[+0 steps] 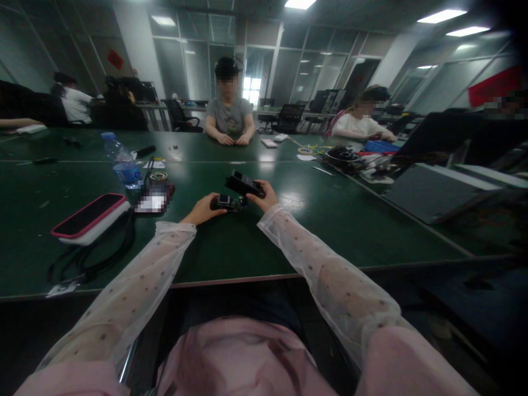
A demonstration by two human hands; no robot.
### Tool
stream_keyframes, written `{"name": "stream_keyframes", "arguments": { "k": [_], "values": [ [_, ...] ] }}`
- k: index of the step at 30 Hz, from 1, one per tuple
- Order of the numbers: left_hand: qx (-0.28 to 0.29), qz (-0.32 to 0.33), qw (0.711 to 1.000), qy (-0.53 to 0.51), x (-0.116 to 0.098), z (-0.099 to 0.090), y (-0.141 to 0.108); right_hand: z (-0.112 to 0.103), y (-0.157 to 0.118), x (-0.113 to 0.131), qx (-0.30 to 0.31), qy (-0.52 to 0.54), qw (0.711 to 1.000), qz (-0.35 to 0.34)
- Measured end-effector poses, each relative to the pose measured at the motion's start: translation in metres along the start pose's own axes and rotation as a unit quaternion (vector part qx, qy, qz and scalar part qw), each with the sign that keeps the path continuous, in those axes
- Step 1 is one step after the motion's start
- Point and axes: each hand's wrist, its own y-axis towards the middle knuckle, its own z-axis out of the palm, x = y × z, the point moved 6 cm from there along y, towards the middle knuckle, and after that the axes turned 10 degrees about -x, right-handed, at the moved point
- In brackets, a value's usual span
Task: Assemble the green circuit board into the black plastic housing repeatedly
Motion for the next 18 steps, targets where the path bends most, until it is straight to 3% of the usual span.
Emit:
{"name": "stream_keyframes", "arguments": {
  "k": [3, 6, 18],
  "values": [
    [0.007, 0.006, 1.0, -0.002, -0.003, -0.002, -0.001, -0.019, 0.007, -0.018, -0.099, -0.037, 0.994, 0.04],
    [0.01, 0.005, 1.0, -0.003, -0.005, -0.003, -0.001, -0.028, 0.006, -0.033, -0.126, -0.124, 0.981, 0.076],
    [0.004, -0.003, 1.0, 0.007, -0.002, -0.002, -0.001, -0.01, -0.008, -0.029, 0.016, -0.243, 0.969, 0.047]
  ]
}}
